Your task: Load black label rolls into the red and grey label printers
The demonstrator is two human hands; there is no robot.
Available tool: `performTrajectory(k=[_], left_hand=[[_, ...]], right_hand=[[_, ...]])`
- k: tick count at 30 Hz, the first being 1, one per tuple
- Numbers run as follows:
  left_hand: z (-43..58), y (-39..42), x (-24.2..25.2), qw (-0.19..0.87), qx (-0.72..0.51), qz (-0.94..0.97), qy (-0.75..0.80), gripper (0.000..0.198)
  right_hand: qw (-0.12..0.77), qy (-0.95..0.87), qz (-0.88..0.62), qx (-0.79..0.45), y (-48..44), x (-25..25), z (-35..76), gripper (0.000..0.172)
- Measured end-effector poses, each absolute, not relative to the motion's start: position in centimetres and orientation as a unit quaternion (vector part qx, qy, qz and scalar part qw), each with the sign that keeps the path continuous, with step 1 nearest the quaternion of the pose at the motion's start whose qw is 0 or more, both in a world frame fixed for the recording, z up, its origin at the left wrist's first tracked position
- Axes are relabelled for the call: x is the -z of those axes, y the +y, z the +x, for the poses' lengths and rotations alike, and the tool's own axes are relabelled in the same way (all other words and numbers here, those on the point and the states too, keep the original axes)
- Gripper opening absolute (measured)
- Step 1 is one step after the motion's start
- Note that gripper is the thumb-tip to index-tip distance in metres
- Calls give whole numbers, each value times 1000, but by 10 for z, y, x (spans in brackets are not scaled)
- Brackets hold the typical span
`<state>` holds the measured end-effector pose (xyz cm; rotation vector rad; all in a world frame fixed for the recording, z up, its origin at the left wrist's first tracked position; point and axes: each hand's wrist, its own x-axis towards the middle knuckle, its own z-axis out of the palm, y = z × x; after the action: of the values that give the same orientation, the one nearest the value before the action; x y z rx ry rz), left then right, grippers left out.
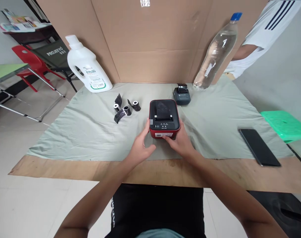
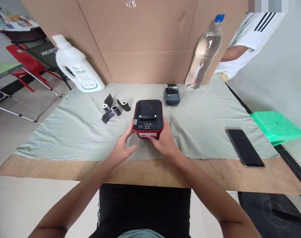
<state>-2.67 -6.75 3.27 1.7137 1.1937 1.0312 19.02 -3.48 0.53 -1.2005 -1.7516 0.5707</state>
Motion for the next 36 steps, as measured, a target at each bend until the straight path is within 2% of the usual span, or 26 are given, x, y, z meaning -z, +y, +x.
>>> performTrajectory(k=[5, 8, 11, 15, 17, 19, 23, 29, 36], left_hand=[[-30, -70, -34, 401, -376, 681, 484, 102], [-33, -70, -41, 365, -365, 701, 492, 91], [-33, -61, -49, 284, -399, 726, 483, 71], [-30, -32, -46, 108, -496, 775, 376, 40], [-32, -16, -35, 29, -518, 792, 322, 33], [-36, -4, -20, -5, -538, 786, 306, 32], [-44, 3, 2, 17, -528, 773, 351, 40], [-46, 6, 5, 65, -520, 741, 419, 49], [-47, 13, 9, 240, -489, 739, 395, 50]], right_hand=[[444, -701, -498, -251, -36, -2, 191, 89], [437, -694, -513, -252, -37, -3, 190, 91], [436, -693, -518, -247, -38, -2, 190, 92], [449, -701, -508, -222, -37, 1, 190, 95], [454, -703, -505, -212, -36, 2, 190, 95], [452, -702, -508, -211, -36, 3, 190, 95], [449, -701, -511, -214, -35, 4, 191, 96], [453, -695, -512, -222, -35, 2, 191, 93], [438, -691, -521, -242, -37, -2, 191, 93]])
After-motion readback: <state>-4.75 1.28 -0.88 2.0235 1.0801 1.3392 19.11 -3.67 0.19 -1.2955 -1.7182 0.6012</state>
